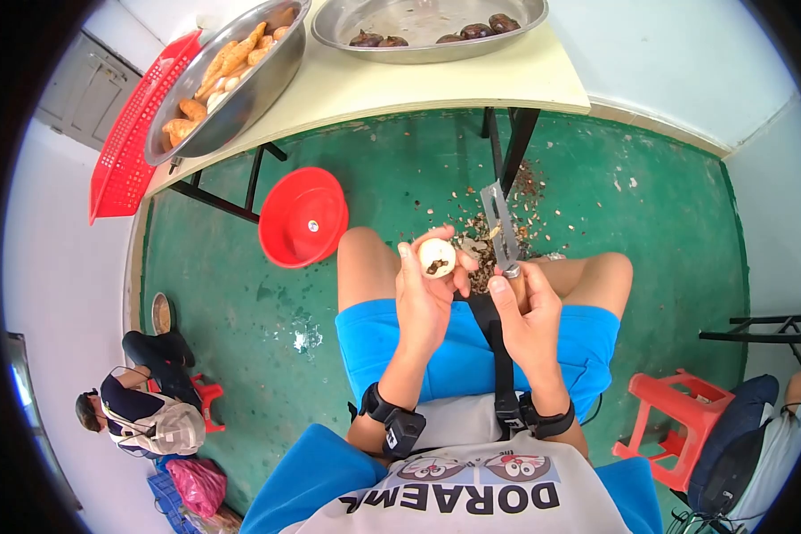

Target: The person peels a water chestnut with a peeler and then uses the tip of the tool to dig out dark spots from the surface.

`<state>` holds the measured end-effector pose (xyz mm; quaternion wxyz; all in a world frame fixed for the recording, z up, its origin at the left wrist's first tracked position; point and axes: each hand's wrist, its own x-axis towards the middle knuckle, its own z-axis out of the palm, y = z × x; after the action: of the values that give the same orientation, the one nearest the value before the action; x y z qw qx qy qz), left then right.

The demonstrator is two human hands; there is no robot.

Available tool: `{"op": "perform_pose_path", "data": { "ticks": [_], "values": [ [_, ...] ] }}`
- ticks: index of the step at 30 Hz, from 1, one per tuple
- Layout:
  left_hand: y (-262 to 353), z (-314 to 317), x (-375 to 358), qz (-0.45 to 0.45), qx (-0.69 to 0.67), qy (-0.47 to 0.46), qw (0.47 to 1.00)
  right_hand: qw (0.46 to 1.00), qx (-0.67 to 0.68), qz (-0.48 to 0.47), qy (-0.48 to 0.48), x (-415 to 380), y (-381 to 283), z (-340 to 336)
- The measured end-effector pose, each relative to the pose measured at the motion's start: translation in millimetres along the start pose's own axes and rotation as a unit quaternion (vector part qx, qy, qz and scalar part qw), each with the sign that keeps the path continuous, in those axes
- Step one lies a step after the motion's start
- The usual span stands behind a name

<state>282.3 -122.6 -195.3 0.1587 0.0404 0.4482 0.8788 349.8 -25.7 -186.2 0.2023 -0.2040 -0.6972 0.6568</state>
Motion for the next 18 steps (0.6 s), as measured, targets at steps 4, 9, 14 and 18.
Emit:
{"op": "perform_pose_path", "data": {
  "ticks": [4,9,14,18],
  "values": [
    [0,-3,-1,-0.063,-0.007,-0.026,0.998,1.000,0.009,-0.009,-0.023,1,2,-1],
    [12,9,-1,-0.107,-0.033,0.007,0.994,0.999,0.035,-0.005,-0.020,1,7,-2],
    [14,0,-3,-0.103,0.015,-0.036,0.994,0.999,0.007,0.001,-0.034,-1,3,-3],
    [10,-3,-2,-0.122,-0.002,-0.009,0.992,0.998,-0.013,-0.010,-0.057,-2,1,-2]
  ]
}}
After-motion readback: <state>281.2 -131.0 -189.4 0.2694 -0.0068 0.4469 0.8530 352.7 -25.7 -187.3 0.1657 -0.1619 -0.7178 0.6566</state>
